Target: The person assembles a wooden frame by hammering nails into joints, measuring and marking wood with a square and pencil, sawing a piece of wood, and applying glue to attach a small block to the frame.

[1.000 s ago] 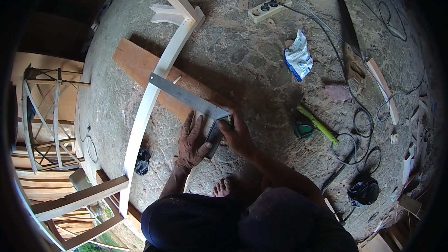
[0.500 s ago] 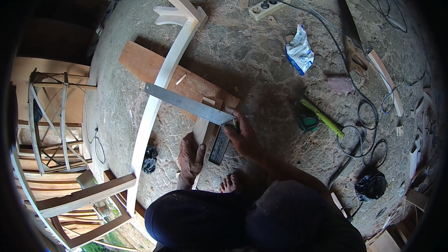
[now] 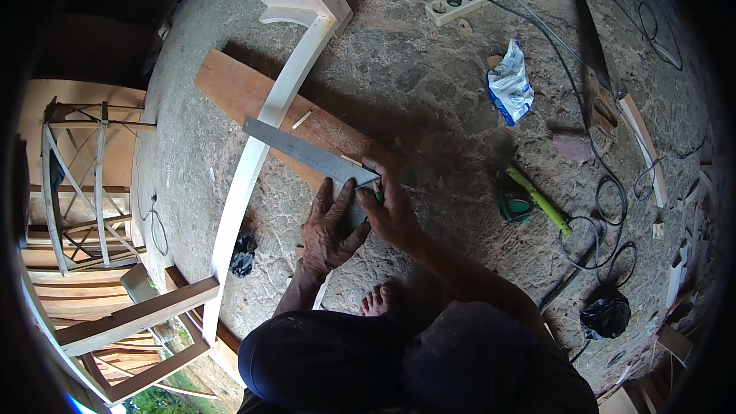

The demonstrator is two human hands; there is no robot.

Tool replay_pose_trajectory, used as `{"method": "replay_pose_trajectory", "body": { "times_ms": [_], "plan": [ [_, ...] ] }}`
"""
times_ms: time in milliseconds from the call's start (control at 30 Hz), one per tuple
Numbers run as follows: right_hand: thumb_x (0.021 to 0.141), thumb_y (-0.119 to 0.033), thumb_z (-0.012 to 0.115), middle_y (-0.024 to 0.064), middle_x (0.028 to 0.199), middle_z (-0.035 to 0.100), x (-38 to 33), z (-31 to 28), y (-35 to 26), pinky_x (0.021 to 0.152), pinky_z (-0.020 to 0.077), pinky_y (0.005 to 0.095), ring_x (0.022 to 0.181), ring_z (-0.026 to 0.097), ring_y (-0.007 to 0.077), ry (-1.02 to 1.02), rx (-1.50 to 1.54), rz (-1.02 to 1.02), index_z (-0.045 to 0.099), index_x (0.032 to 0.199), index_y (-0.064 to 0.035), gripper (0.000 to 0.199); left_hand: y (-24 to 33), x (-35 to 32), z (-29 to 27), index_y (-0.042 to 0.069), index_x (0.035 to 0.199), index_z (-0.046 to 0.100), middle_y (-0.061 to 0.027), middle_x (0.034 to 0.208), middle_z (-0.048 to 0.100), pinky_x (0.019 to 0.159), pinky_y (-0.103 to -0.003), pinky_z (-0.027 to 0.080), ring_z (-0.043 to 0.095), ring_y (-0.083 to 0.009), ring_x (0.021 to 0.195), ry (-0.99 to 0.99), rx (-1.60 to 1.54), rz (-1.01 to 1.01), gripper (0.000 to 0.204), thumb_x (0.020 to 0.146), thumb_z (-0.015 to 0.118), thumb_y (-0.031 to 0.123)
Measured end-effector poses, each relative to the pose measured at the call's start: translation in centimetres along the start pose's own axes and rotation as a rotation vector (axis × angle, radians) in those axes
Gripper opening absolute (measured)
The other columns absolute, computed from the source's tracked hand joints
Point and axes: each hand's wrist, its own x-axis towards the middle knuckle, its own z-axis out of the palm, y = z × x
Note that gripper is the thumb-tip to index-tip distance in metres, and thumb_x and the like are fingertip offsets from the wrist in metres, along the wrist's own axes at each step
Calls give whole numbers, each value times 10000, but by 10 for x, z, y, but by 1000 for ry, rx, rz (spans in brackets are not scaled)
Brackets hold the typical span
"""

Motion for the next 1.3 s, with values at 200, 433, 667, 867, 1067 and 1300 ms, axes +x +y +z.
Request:
{"method": "replay_pose_trajectory", "body": {
  "times_ms": [200, 433, 667, 867, 1067, 1300],
  "plan": [
    [1026, -279, 566, 94, 1073, 590, 5, -5, 6, 749, 473, 309, 861, 542, 112, -19, -8, 8, 454, 1428, -51, 475, 2, 4, -4, 263, 1537, 430, -301, 1554, 344, 1021, -494, 486, 492, -467, 1330, -60, 84, -24, 828, 824, 702, 583],
    [1022, -263, 563, 117, 1150, 589, 5, -4, -1, 808, 484, 313, 934, 560, 130, -17, -44, 43, 467, 1413, -46, 458, 1, 2, -4, 265, 1536, 430, -280, 1572, 331, 1029, -497, 481, 490, -470, 1331, -55, 61, -35, 814, 833, 698, 577],
    [1011, -200, 562, 137, 1264, 536, 7, -7, 3, 908, 472, 327, 1065, 542, 157, -9, -64, -105, 461, 1400, -33, 436, 6, 3, -2, 277, 1543, 414, -286, 1572, 326, 1046, -498, 473, 473, -475, 1349, -82, 74, -55, 815, 843, 683, 595],
    [1011, -191, 570, 73, 1140, 543, 5, -6, -3, 784, 461, 274, 912, 510, 97, -3, 118, 79, 446, 1408, -42, 442, -7, -7, 4, 236, 1560, 372, -228, 1571, 358, 1000, -507, 511, 523, -450, 1293, 75, -44, 50, 864, 842, 682, 602],
    [996, -234, 623, -13, 999, 566, -32, -74, -30, 459, 306, 191, 635, 448, 35, 399, 115, 404, 380, 1499, -172, 562, -24, -96, 4, 102, 1544, 351, -162, 1513, 460, 1043, -502, 457, 546, -391, 1283, 174, 56, -160, 966, 769, 825, 430],
    [993, -284, 638, 7, 1071, 616, -104, -182, 10, 517, 441, 272, 671, 542, 101, 451, 108, 507, 370, 1516, -124, 610, -62, -190, 13, 188, 1543, 386, -114, 1008, 654, 794, -455, 551, 661, -324, 957, 117, 166, -456, 853, 823, 789, 402]
  ]
}}
